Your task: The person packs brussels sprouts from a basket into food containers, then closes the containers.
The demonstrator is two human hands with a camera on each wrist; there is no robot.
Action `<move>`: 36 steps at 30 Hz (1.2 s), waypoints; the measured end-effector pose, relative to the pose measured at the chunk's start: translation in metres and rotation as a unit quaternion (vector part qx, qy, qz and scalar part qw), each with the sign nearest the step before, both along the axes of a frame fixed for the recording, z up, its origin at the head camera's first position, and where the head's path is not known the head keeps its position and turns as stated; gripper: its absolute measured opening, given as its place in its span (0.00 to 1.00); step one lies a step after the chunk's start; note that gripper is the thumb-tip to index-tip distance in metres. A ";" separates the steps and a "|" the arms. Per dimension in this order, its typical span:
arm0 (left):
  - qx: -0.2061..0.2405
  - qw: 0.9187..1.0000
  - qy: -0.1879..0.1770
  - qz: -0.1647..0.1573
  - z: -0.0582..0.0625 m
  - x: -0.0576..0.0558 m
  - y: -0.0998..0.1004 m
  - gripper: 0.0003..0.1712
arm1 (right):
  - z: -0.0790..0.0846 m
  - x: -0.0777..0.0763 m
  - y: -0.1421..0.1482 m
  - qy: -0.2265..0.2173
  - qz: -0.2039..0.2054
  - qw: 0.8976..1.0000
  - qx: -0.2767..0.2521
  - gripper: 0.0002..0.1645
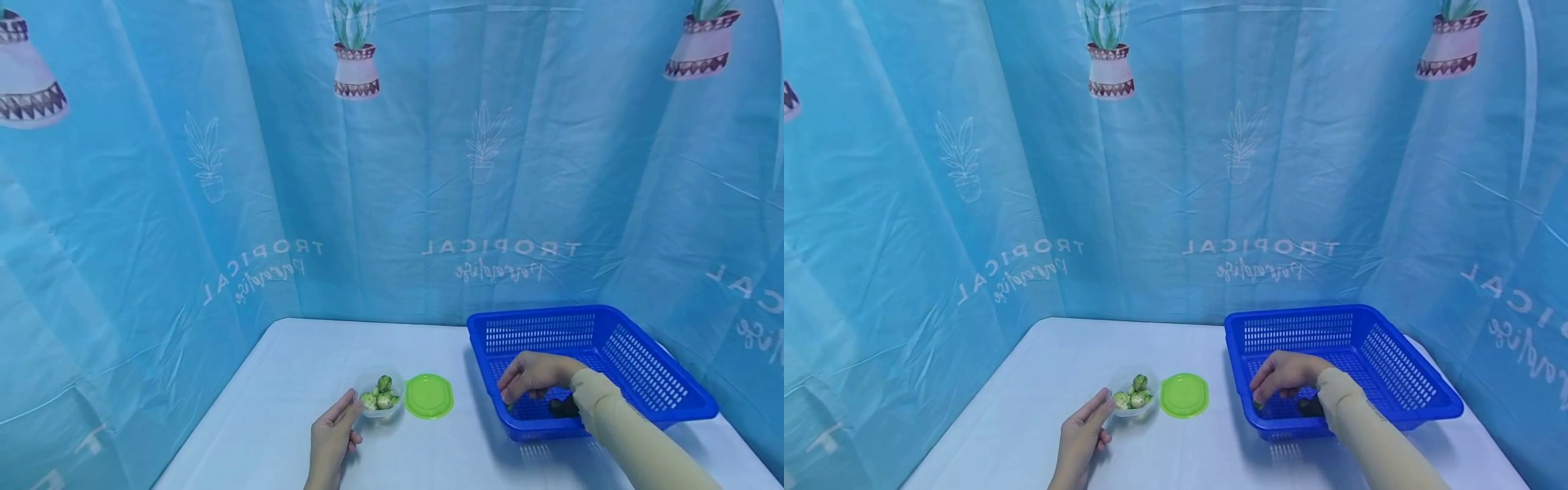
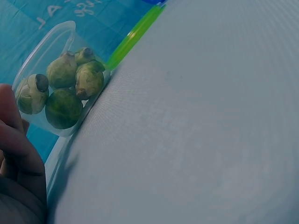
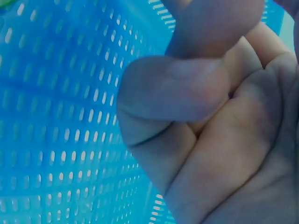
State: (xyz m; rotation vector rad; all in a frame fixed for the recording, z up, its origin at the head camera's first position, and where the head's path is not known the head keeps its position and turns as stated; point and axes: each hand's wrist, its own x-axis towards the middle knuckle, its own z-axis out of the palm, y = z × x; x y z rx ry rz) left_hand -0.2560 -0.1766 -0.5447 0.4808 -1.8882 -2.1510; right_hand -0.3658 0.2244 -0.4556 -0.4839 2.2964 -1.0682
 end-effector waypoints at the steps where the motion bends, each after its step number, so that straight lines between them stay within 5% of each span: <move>1: -0.001 1.000 0.000 0.001 0.000 0.000 0.000 0.38 | 0.001 0.000 0.001 0.002 0.004 1.000 -0.005 0.14; 36: -0.001 1.000 -0.009 0.002 0.001 0.000 0.001 0.38 | 0.042 0.010 0.003 0.034 0.018 0.995 -0.087 0.20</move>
